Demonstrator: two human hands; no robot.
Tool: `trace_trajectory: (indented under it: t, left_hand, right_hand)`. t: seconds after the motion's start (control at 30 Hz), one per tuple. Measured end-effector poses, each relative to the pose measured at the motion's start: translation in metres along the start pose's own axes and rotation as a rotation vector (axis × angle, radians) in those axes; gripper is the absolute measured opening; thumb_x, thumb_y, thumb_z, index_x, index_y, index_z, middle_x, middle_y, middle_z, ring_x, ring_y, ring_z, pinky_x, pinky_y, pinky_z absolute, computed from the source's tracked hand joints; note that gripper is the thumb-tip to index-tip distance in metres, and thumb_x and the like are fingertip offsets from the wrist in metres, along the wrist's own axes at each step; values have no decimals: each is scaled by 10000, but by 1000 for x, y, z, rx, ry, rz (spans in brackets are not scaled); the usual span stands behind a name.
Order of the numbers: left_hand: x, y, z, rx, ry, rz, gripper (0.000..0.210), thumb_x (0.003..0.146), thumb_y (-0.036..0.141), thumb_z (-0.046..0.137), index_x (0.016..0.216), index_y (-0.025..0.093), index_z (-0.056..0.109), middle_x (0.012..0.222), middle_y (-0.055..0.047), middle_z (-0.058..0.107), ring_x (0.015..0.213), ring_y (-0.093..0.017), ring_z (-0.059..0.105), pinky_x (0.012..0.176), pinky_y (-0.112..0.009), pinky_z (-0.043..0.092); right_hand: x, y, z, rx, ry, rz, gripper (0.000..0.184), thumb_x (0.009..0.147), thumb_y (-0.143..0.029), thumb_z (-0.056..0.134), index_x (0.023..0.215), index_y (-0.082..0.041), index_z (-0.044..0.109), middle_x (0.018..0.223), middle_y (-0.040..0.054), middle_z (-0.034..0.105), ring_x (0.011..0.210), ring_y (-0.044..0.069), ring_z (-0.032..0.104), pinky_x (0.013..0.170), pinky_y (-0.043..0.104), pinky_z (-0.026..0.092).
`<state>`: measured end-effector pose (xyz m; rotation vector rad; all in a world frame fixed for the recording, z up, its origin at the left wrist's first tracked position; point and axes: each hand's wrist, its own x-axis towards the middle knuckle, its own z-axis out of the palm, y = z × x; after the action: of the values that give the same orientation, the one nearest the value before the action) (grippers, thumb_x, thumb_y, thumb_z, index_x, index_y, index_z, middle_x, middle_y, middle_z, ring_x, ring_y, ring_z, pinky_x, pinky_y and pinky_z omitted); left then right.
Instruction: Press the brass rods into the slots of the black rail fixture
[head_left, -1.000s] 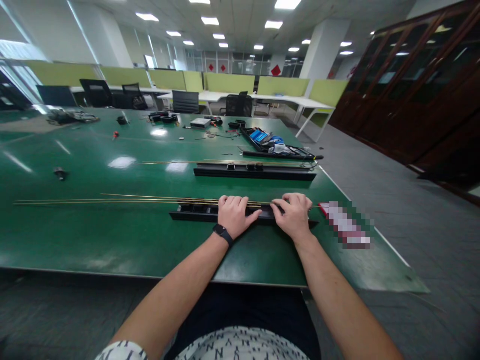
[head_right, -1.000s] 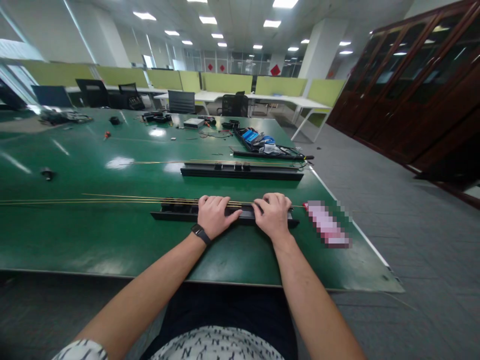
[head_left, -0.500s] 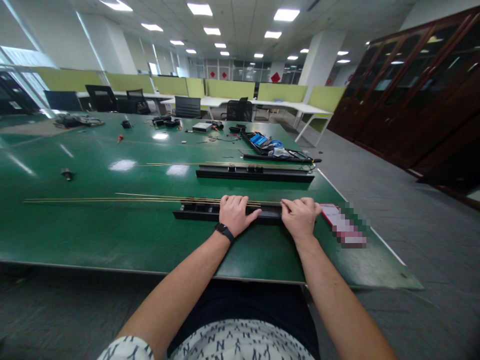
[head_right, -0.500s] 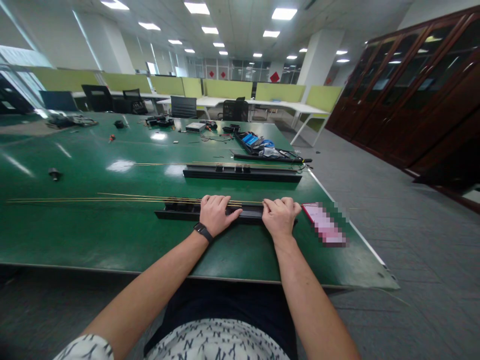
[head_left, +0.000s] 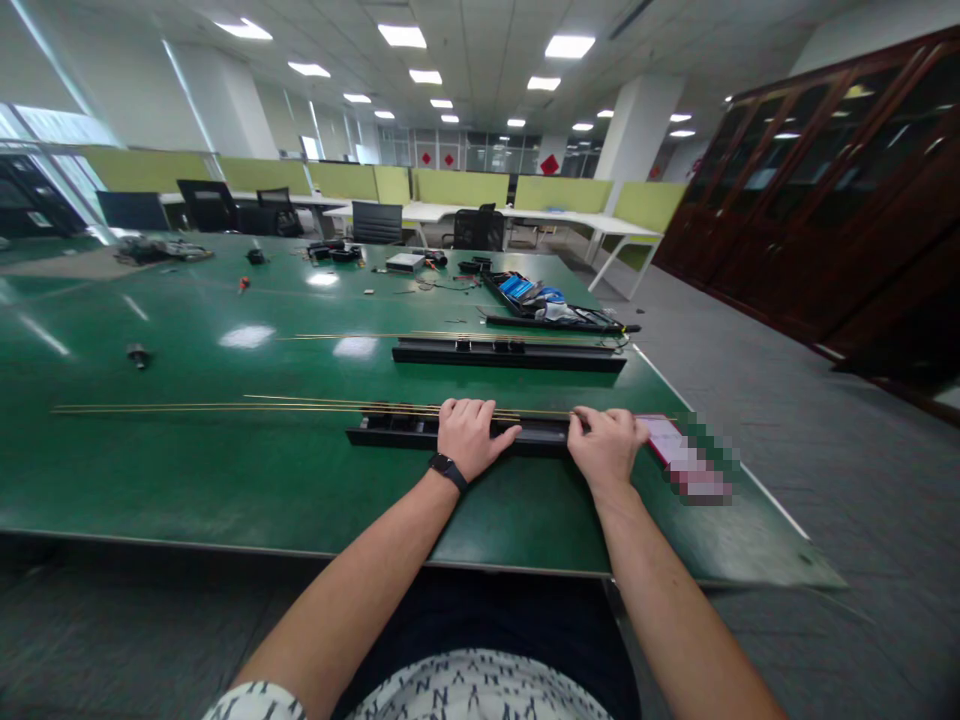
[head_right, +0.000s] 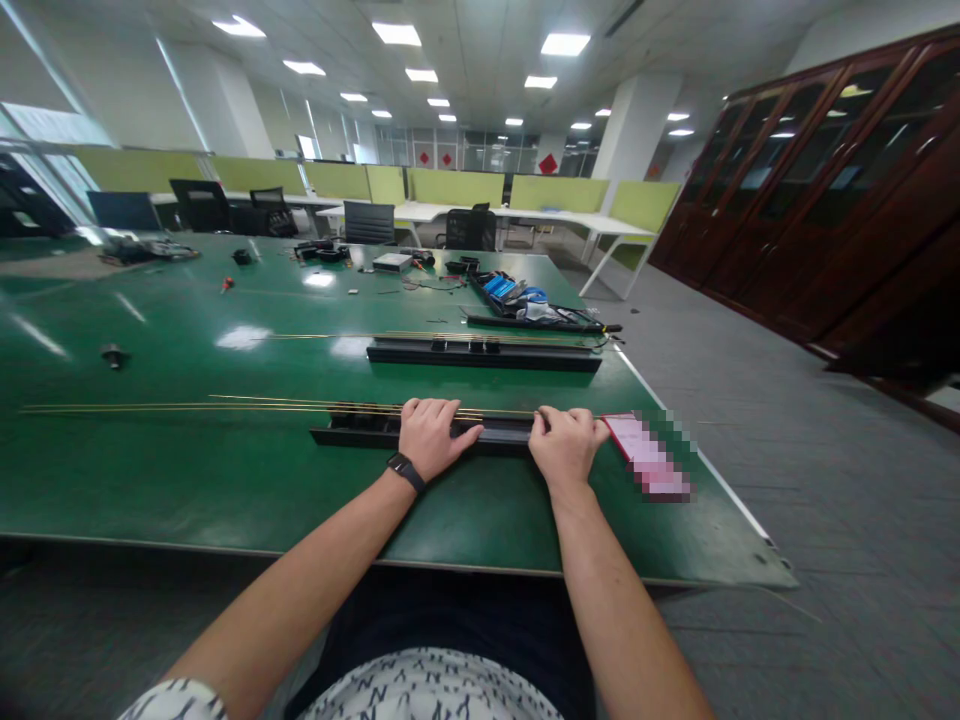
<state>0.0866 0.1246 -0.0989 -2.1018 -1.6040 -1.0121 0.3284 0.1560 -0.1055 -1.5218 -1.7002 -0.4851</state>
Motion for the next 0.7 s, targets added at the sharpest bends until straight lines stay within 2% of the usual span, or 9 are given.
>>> trace_trajectory:
  t: [0.23, 0.37, 0.53, 0.7]
  left_hand:
    - [2, 0, 2, -2, -6, 1, 504, 954, 638, 555, 1129, 189, 704, 1050, -119, 756, 1038, -287, 657, 1020, -476, 358]
    - [3, -1, 1, -10, -22, 2, 516, 960, 645, 539, 1142, 190, 698, 1058, -118, 756, 1045, -286, 659, 1025, -475, 358]
    - [4, -1, 1, -20, -32, -2, 518, 953, 647, 550, 1149, 191, 699, 1067, -120, 759, 1040, -288, 659, 1023, -477, 360]
    - [3, -2, 4, -31, -26, -7, 513, 955, 650, 545, 1140, 199, 703, 1059, -120, 759, 1043, -289, 661, 1024, -476, 359]
  right_hand:
    - [1, -3, 2, 8, -24, 21, 256, 911, -342, 563, 925, -203, 778, 794, 82, 739, 914, 259, 545, 923, 449, 228]
    - [1, -13, -1, 21, -34, -60, 265, 937, -340, 556, 930, -206, 785, 800, 81, 734, 896, 245, 570, 930, 441, 255]
    - [0, -24, -3, 76, -95, -204, 274, 957, -325, 545, 1041, -223, 785, 840, 73, 736, 897, 225, 582, 928, 408, 286]
    - [0, -18, -1, 79, -59, -129, 302, 948, -340, 560, 1118, -196, 765, 845, 69, 754, 887, 230, 607, 955, 423, 293]
